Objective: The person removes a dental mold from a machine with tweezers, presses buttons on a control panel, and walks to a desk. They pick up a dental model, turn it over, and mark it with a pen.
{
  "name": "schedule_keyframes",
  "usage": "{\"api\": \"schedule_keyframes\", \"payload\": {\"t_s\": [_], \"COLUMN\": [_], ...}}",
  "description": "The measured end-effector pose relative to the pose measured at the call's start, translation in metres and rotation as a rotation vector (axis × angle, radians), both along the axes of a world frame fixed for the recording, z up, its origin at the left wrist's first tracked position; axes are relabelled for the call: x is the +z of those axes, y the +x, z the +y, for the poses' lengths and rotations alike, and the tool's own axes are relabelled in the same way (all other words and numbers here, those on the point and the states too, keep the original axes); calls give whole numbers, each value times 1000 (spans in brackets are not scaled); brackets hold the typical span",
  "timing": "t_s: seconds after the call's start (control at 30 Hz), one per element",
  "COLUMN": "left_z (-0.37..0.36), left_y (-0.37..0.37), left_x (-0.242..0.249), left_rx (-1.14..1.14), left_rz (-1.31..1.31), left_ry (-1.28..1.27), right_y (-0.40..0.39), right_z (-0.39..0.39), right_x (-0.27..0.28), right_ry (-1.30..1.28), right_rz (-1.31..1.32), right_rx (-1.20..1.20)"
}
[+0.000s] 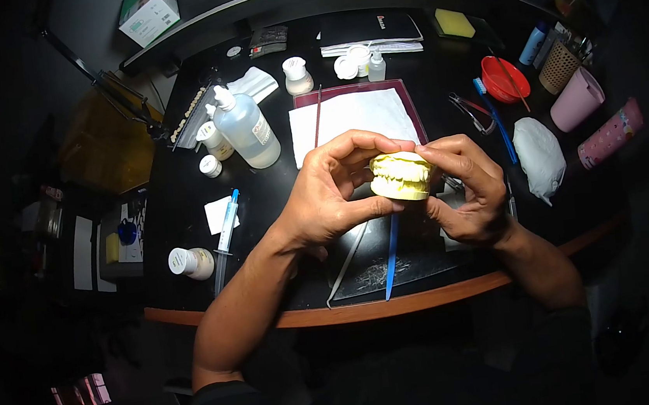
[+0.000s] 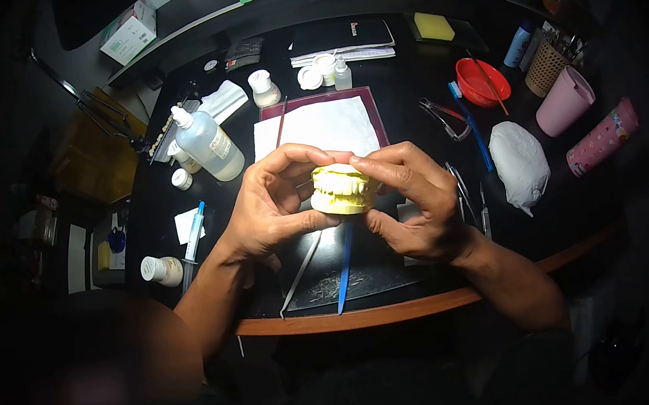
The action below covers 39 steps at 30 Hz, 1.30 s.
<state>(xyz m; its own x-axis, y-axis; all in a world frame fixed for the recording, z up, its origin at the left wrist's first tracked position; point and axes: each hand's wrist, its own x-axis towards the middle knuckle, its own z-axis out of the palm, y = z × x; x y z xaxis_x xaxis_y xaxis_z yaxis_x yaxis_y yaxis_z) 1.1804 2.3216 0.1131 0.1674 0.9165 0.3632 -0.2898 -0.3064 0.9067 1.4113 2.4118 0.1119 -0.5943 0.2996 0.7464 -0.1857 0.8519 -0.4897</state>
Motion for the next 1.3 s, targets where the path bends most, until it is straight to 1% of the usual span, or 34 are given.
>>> {"api": "schedule_keyframes", "payload": {"t_s": [0.33, 0.43, 0.93, 1.13, 1.3], "left_z": [-1, -1, 0, 1, 0], "left_y": [-1, -2, -2, 1, 0], "left_x": [1, 1, -1, -3, -3], "left_rx": [-28, -21, -29, -25, -23], "left_rz": [-35, -12, -20, -39, -41], "left_ry": [-40, -47, -20, 10, -18], "right_y": [0, -1, -2, -2, -2], "right_z": [-4, -3, -4, -3, -3], "right_x": [2, 2, 2, 1, 2], "right_ry": [31, 47, -1, 4, 23], "right_rz": [38, 43, 36, 27, 28], "right_rx": [-10, -4, -5, -21, -27]}}
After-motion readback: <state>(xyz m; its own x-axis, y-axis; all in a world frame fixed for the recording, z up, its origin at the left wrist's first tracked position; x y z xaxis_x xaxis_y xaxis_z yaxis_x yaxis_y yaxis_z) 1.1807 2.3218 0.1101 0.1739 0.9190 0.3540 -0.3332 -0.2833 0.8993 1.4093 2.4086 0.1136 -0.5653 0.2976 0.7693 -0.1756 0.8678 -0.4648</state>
